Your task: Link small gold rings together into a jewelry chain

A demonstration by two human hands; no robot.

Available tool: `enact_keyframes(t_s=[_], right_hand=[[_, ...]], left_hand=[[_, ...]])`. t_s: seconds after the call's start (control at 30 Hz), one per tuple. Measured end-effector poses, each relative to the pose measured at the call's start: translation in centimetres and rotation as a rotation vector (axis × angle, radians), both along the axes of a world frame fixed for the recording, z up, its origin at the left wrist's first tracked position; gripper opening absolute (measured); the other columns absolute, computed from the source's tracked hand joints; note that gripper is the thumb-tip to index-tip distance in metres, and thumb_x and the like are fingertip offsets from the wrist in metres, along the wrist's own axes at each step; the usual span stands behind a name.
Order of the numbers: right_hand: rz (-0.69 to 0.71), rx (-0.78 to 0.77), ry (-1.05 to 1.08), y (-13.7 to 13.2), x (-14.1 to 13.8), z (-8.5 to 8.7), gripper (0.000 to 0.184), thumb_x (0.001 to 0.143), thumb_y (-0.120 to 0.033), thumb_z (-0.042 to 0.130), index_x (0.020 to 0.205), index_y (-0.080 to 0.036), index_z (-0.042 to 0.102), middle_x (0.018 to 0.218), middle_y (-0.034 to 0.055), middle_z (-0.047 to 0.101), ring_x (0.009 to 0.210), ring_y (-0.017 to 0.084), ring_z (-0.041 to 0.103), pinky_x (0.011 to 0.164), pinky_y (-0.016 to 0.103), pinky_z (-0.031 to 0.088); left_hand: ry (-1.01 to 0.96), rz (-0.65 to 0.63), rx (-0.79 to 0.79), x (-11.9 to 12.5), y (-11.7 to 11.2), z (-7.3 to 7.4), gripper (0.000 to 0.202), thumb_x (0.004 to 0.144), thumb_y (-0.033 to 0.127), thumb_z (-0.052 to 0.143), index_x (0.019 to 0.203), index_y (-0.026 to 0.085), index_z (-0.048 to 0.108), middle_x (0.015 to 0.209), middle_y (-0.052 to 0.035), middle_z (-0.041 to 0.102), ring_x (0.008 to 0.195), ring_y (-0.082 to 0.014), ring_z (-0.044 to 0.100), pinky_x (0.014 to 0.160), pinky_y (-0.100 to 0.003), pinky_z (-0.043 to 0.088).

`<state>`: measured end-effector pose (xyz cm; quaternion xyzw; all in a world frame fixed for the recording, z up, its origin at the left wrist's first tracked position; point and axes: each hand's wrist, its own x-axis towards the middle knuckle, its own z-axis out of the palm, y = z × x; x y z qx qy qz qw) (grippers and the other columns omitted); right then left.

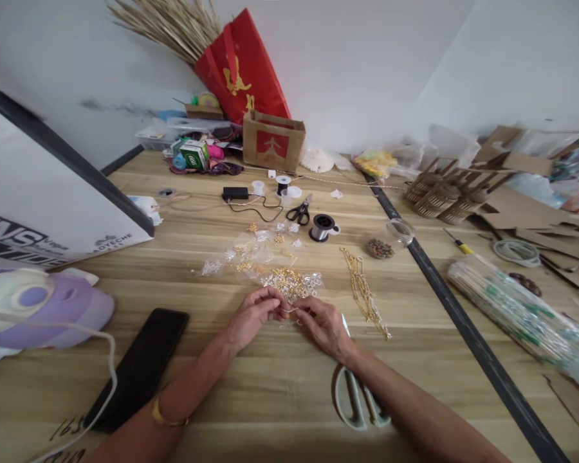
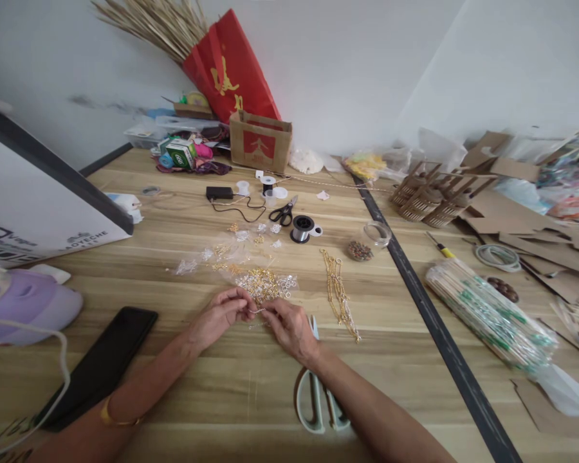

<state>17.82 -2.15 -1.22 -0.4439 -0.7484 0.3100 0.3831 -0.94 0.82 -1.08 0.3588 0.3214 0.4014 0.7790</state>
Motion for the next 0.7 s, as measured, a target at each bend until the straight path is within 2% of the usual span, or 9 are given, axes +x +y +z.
enact_keyframes(t_s=[0.1, 0.27, 0.47, 0.7], right_hand=[[0.030, 0.038, -0.014, -0.1, 0.0, -0.1, 0.018, 0.092, -0.029, 0.048, 0.096, -0.019, 0.062, 0.082, 0.0058, 0.066, 0.071, 0.015, 0.060, 0.065, 0.025, 0.046], [0.049, 0.099, -0.043, -0.2, 0.1, -0.2, 0.016, 0.092, -0.029, 0.049, 0.092, -0.019, 0.061, 0.077, 0.0048, 0.064, 0.067, 0.014, 0.058, 0.063, 0.025, 0.045], [0.086, 0.108, -0.061, -0.3, 0.1, 0.0, 0.017, 0.092, -0.029, 0.049, 0.095, -0.018, 0.061, 0.079, 0.0059, 0.065, 0.069, 0.015, 0.059, 0.064, 0.025, 0.045], [0.101, 0.102, -0.057, -0.3, 0.1, 0.1, 0.018, 0.093, -0.030, 0.048, 0.096, -0.019, 0.062, 0.080, 0.0063, 0.066, 0.071, 0.015, 0.060, 0.065, 0.026, 0.046]], left_hand=[[0.094, 0.011, 0.066, 0.0, -0.1, 0.1, 0.019, 0.071, 0.027, 0.071, 0.079, 0.013, 0.061, 0.069, -0.0020, 0.064, 0.061, -0.0111, 0.058, 0.060, -0.024, 0.045], [0.298, -0.041, 0.151, 0.2, -0.4, 0.9, 0.027, 0.059, 0.024, 0.079, 0.076, 0.013, 0.060, 0.065, 0.0017, 0.059, 0.058, -0.0088, 0.052, 0.057, -0.021, 0.042], [0.375, -0.153, 0.166, 0.1, -0.3, 1.1, 0.026, 0.058, 0.027, 0.079, 0.070, 0.012, 0.061, 0.059, 0.0017, 0.057, 0.052, -0.0073, 0.048, 0.049, -0.019, 0.036], [0.418, -0.168, 0.245, -0.2, 0.0, 0.6, 0.020, 0.062, 0.027, 0.076, 0.070, 0.012, 0.065, 0.057, 0.0013, 0.057, 0.051, -0.0073, 0.046, 0.048, -0.018, 0.034]])
